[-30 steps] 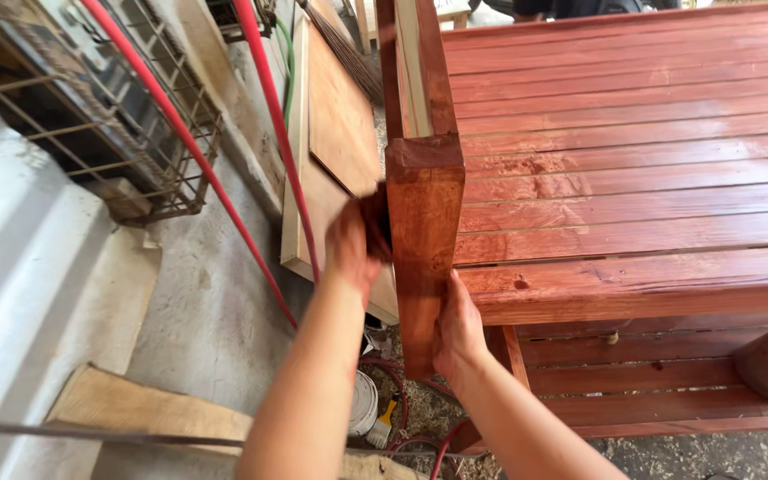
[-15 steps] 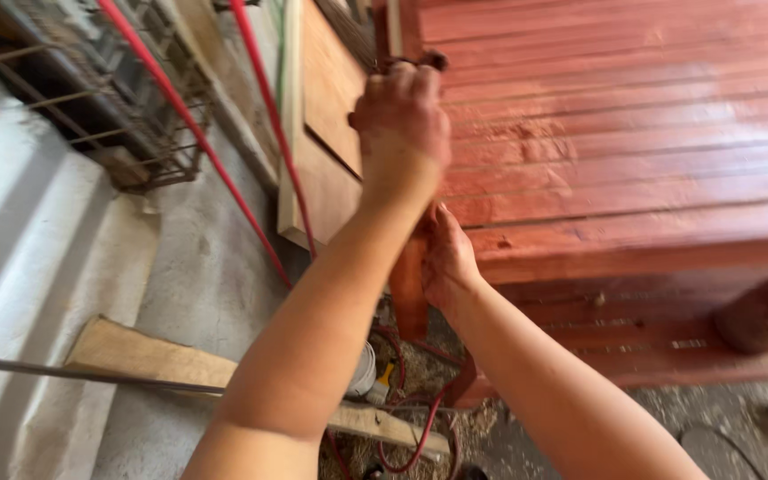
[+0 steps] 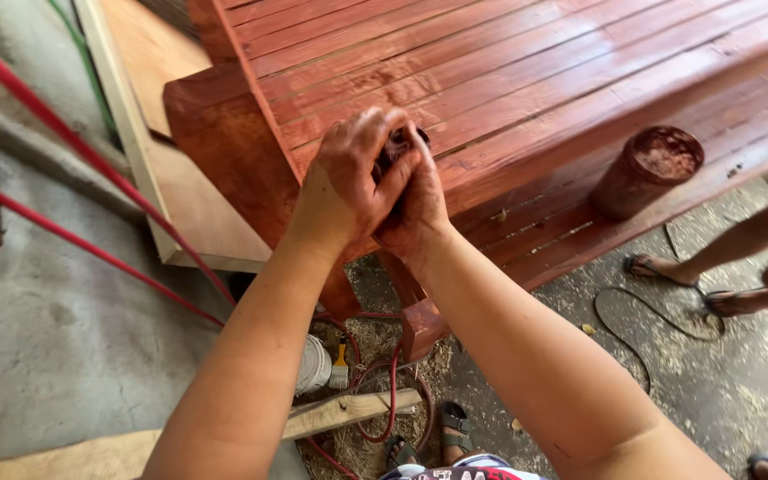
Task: The person applies a reddish wood stain to a slatted wooden bench using a cloth, wiping the seat slats, armrests, and backrest frame. They dip the cloth into a stain container and work over different surfaces of the bench, coating bare wood areas.
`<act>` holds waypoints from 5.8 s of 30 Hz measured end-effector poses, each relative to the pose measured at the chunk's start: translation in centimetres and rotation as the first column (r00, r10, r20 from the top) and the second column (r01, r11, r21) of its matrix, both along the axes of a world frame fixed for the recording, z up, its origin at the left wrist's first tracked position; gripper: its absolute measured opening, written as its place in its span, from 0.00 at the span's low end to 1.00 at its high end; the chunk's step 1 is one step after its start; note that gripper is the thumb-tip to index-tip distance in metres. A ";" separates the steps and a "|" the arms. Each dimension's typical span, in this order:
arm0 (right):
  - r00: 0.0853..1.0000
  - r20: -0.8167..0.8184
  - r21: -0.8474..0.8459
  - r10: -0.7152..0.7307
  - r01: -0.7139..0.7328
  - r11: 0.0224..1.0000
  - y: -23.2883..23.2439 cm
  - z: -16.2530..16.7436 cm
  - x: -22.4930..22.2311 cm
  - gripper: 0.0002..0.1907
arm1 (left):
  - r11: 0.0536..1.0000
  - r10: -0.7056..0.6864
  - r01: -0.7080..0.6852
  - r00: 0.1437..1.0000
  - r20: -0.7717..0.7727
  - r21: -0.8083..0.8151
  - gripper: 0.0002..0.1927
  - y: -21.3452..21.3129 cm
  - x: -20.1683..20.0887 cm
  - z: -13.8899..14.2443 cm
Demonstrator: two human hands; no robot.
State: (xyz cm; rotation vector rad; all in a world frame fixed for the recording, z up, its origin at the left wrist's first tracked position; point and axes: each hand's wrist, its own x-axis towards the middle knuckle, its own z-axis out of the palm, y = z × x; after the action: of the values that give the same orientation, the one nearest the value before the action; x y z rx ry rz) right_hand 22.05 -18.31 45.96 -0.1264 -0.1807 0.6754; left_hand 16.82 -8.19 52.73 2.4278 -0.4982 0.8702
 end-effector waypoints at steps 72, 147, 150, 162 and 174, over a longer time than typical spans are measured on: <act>0.724 0.368 -0.883 -0.584 0.075 -0.464 -56.2 -38.9 38.5 0.19 | -0.151 -0.482 -0.672 0.690 -0.539 -0.725 0.16 -60.2 45.0 -47.3; 0.938 0.133 -0.912 -0.320 0.243 0.331 -63.2 -38.3 37.4 0.38 | 0.951 -0.304 0.158 0.312 -0.900 -0.266 0.45 -60.3 50.1 -41.5; 0.953 0.114 -0.892 -0.282 0.222 0.393 -65.2 -35.5 37.4 0.42 | 0.887 -0.460 0.152 0.191 -0.867 -0.437 0.51 -59.1 49.3 -37.7; 0.951 0.184 -0.649 -0.248 0.307 0.696 -62.4 -19.0 44.7 0.16 | 0.413 -0.785 -0.115 0.458 -0.417 -0.903 0.18 -49.8 50.2 -21.8; 0.930 0.356 -0.813 -0.091 0.356 0.460 -45.9 -5.0 48.1 0.32 | -0.112 -0.680 -0.348 0.710 -0.184 -0.931 0.25 -39.3 48.7 -15.8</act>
State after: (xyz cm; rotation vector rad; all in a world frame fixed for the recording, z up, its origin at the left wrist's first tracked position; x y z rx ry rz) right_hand 70.12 -64.24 40.96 -1.2447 -0.0521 0.4117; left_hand 65.53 -47.54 36.89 0.8365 0.1831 -0.0749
